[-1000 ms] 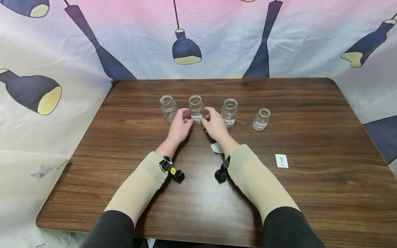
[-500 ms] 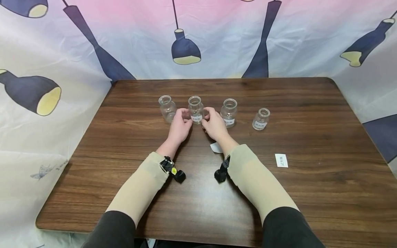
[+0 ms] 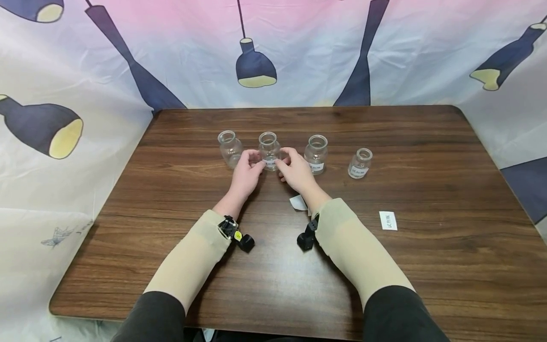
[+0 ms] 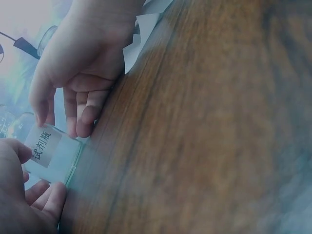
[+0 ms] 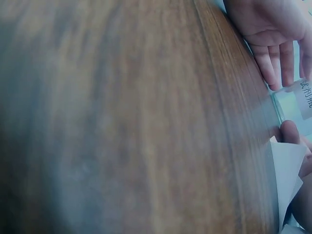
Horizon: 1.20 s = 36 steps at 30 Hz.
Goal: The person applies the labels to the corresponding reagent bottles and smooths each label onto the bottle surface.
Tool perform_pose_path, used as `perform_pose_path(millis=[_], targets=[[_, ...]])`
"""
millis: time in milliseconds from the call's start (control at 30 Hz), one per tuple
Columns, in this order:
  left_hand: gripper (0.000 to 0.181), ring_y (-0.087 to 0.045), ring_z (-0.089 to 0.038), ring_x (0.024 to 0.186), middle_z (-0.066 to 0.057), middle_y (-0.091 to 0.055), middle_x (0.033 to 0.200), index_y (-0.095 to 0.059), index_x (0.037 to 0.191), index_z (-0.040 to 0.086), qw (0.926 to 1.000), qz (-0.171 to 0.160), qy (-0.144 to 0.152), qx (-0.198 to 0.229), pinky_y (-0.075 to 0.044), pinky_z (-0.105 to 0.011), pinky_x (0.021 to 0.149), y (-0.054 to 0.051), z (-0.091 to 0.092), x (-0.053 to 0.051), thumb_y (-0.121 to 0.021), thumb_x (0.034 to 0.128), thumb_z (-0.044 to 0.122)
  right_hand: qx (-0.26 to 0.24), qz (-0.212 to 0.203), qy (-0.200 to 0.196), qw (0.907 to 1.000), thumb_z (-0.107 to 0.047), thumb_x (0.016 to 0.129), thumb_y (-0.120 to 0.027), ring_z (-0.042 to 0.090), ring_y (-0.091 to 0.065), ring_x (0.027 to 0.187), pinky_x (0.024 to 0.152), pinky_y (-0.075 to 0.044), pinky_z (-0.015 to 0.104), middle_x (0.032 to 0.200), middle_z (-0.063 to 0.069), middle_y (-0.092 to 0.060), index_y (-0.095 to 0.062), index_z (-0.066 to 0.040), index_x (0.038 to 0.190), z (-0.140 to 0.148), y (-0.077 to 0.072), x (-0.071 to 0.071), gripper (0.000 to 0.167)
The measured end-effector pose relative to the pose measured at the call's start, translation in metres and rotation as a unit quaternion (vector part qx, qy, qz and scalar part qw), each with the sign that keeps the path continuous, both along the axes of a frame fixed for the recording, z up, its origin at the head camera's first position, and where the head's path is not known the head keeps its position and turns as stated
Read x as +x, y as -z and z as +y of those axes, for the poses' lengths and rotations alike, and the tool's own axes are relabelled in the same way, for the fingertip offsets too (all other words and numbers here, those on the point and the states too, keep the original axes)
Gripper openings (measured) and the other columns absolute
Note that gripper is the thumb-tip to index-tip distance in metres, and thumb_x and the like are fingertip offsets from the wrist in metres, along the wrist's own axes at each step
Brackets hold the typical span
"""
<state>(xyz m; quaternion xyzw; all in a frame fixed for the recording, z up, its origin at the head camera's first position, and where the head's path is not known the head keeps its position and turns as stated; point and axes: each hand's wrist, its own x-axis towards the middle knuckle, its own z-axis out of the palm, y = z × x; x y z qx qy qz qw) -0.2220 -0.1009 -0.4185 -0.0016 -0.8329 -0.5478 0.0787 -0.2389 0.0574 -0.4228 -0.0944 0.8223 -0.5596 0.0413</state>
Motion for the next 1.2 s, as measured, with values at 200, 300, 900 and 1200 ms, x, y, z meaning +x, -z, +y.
perform_pose_path(millis=[200, 300, 900, 1200], targets=[[0.029, -0.057, -0.025, 0.099, -0.016, -0.056, 0.115, -0.051, 0.118, 0.001, 0.9999, 0.008, -0.003, 0.006, -0.046, -0.033, 0.086, 0.001, 0.0005, -0.0004, -0.055, 0.0922, 0.012, 0.003, 0.004, 0.0, 1.0, -0.018, 0.092, -0.056, 0.022, -0.064, 0.068, 0.058, -0.054, 0.032, 0.095, 0.015, -0.06, -0.044, -0.006, 0.131, 0.0007, -0.0005, 0.0011, 0.042], [0.027, -0.057, -0.025, 0.101, -0.016, -0.056, 0.115, -0.051, 0.118, 0.001, 0.9998, 0.009, -0.004, 0.017, -0.047, -0.032, 0.084, 0.0025, 0.0005, -0.0014, -0.052, 0.0939, 0.013, 0.004, 0.004, 0.0, 1.0, -0.018, 0.092, -0.056, 0.022, -0.064, 0.068, 0.058, -0.054, 0.031, 0.095, 0.015, -0.06, -0.044, -0.006, 0.131, 0.0005, -0.0014, 0.0017, 0.042], [0.044, -0.061, -0.023, 0.094, -0.015, -0.052, 0.115, -0.044, 0.121, 0.002, 0.9988, -0.014, 0.006, -0.046, -0.048, -0.03, 0.083, -0.0003, 0.002, 0.0012, -0.067, 0.085, 0.013, 0.099, 0.054, 0.015, 0.9935, -0.021, 0.085, -0.066, 0.018, -0.061, 0.059, 0.056, -0.051, 0.03, 0.097, 0.011, -0.059, -0.042, -0.006, 0.129, -0.0043, 0.0, 0.0018, 0.053], [0.048, -0.06, -0.024, 0.095, -0.014, -0.051, 0.115, -0.044, 0.121, 0.002, 0.9989, -0.014, 0.004, -0.045, -0.048, -0.031, 0.083, -0.0001, 0.001, 0.0019, -0.068, 0.0838, 0.02, 0.106, 0.043, 0.004, 0.9934, -0.019, 0.085, -0.065, 0.02, -0.063, 0.065, 0.06, -0.052, 0.031, 0.101, 0.013, -0.058, -0.04, -0.004, 0.132, -0.0046, -0.0031, 0.0031, 0.055]])
